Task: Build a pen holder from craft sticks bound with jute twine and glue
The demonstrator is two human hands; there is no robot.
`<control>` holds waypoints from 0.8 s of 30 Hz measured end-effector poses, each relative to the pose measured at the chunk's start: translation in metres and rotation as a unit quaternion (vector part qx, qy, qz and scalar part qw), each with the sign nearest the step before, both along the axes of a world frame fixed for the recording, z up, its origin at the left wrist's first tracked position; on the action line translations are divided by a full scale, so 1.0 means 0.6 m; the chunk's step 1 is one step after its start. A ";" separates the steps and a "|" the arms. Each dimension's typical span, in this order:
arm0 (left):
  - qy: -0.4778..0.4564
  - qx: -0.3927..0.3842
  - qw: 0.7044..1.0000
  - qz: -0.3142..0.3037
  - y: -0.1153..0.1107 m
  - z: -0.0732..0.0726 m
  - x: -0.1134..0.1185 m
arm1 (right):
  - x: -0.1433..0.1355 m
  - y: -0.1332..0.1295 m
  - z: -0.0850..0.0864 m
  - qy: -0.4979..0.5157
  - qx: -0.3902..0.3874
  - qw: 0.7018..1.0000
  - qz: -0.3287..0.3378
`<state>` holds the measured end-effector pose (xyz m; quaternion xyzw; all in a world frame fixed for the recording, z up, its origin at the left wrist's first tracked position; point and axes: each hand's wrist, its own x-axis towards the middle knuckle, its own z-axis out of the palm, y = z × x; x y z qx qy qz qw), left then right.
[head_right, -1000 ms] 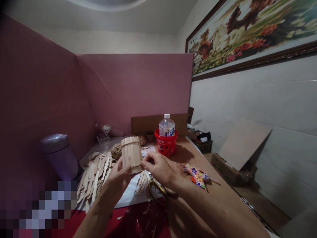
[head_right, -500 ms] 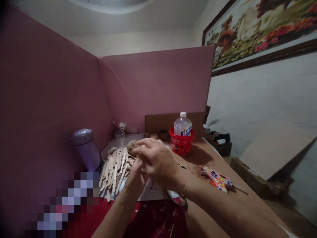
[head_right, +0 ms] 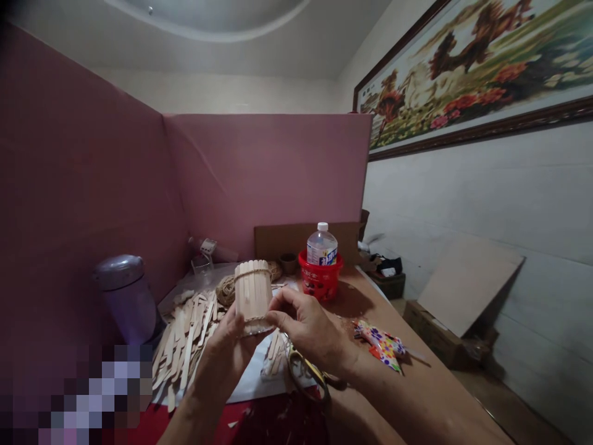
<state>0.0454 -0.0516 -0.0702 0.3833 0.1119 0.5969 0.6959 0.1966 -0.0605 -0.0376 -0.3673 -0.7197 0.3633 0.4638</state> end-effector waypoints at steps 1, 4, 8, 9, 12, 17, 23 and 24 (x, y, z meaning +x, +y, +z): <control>-0.005 -0.004 1.000 -0.002 0.000 0.001 0.001 | 0.001 0.000 0.000 0.004 -0.011 1.000 0.005; -0.013 -0.040 0.999 -0.016 -0.001 0.004 0.002 | 0.005 0.002 -0.001 0.026 -0.037 0.999 0.018; -0.008 -0.033 0.999 -0.027 -0.002 0.005 0.003 | 0.009 0.001 -0.001 0.035 -0.042 0.998 0.014; -0.005 -0.021 0.999 -0.027 -0.003 0.004 0.003 | 0.010 0.001 -0.001 0.037 -0.044 0.998 0.014; -0.005 -0.012 0.999 -0.036 -0.005 0.001 0.002 | 0.011 -0.002 0.001 0.049 -0.045 0.998 0.020; -0.039 -0.021 0.997 -0.058 -0.004 -0.005 0.001 | 0.008 -0.005 0.003 0.048 -0.033 0.998 0.015; -0.059 -0.043 0.997 -0.036 -0.006 -0.003 -0.002 | 0.002 -0.016 0.007 -0.005 -0.011 0.999 -0.035; -0.055 -0.046 0.997 -0.023 -0.007 -0.002 -0.002 | 0.001 -0.017 0.006 -0.007 -0.012 0.999 -0.038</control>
